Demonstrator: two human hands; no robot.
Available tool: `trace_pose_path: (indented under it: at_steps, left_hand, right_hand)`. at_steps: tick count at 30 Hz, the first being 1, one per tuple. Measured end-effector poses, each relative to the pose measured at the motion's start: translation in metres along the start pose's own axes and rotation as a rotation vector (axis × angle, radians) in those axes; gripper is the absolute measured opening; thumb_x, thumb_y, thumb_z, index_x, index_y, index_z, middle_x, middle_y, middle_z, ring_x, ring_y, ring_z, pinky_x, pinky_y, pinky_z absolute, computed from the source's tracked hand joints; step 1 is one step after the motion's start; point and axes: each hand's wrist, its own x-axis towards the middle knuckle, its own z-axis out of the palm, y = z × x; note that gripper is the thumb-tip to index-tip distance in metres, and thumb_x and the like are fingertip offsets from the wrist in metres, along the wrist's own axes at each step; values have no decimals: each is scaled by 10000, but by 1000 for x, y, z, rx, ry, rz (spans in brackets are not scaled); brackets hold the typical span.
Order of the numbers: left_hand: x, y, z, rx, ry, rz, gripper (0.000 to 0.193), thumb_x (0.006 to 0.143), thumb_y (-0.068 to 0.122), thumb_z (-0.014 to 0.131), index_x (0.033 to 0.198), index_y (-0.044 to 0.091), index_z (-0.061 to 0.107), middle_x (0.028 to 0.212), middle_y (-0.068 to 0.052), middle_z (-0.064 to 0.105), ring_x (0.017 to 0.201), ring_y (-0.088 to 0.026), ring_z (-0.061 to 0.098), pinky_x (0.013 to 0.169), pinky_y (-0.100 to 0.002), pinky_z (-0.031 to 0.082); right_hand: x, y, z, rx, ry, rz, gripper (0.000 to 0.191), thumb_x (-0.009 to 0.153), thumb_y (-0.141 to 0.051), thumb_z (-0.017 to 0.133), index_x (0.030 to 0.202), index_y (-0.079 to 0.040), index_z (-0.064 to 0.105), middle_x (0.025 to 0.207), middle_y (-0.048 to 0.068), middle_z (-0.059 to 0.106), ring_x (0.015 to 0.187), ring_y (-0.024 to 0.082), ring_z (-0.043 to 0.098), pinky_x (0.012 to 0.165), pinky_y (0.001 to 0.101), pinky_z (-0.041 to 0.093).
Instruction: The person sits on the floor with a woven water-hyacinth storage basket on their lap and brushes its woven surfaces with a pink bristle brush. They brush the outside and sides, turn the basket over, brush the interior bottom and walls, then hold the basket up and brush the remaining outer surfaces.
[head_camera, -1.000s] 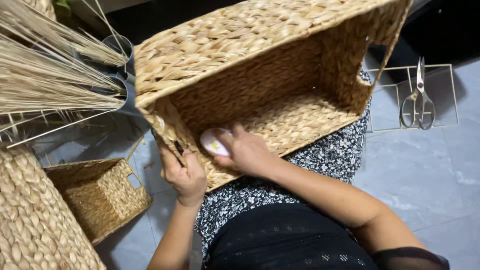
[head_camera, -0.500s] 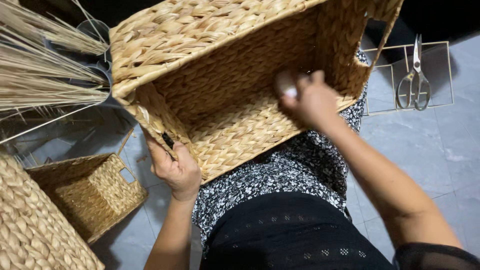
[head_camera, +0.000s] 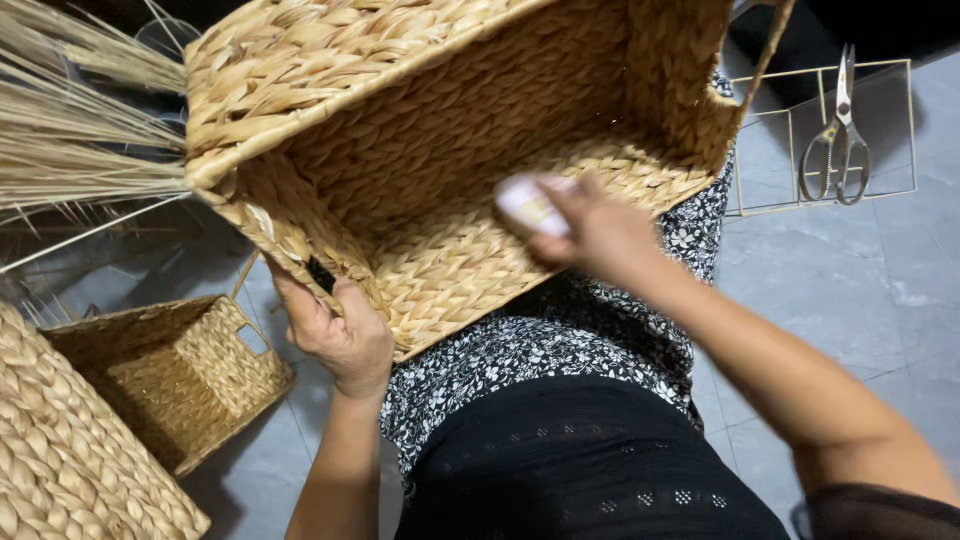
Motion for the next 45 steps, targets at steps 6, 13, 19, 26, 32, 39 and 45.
trace_pose_path:
  at_steps: [6,13,19,26,32,39,45]
  left_hand:
    - [-1,-7,-2,63,-5,41,618,963,-94,468,1572,-43,375,1319,-209,694,1166,-279,747,986,-318,567]
    - [2,-9,-2,19,-8,54,601,965,-90,453,1560,-58,381,1340,-231,682,1133,-290,733,1004,-330,557]
    - [3,-6,-1,71,12,77,597,967,-96,458,1559,-75,377,1330,-236,669,1172,-298,719,1024,-340,554]
    - [4,0,-1,22,3,56,588,984,-89,459,1567,-39,395,1280,-196,692,1103,-231,733,964,-308,564]
    - [8,7,-2,-10,-8,10,606,953,-83,457,1555,-45,399,1293,-187,698,1098,-229,729,974,-331,565]
    - [10,2,0,90,22,99,598,942,-73,464,1537,-52,411,1331,-246,668,1172,-323,726,1006,-374,560]
    - [12,2,3,103,56,99,628,910,-74,466,1535,-70,409,1302,-257,677,1120,-328,740,963,-376,572]
  right_hand:
    - [-11,74,-14,-151,287,202,626,931,-513,714,1462,-216,566,1145,220,563,822,391,674,640,504,570]
    - [2,-68,19,153,10,-140,773,850,-578,700,1460,-150,497,1216,274,541,823,397,709,648,463,616]
    - [15,-111,31,177,-11,-353,761,817,-590,700,1450,-203,531,1118,205,590,821,346,699,618,455,593]
    - [46,43,1,-115,200,98,556,913,-539,648,1216,-73,653,1091,255,627,823,367,700,630,478,586]
    - [48,47,10,-120,164,239,583,939,-514,629,1221,-3,621,1103,298,584,746,354,686,578,484,594]
    - [22,-97,32,197,85,-236,711,766,-573,746,1296,-123,600,1088,281,579,746,408,679,587,507,581]
    - [40,-92,37,115,43,-279,662,822,-576,700,1302,-128,613,1078,254,609,772,378,694,588,489,591]
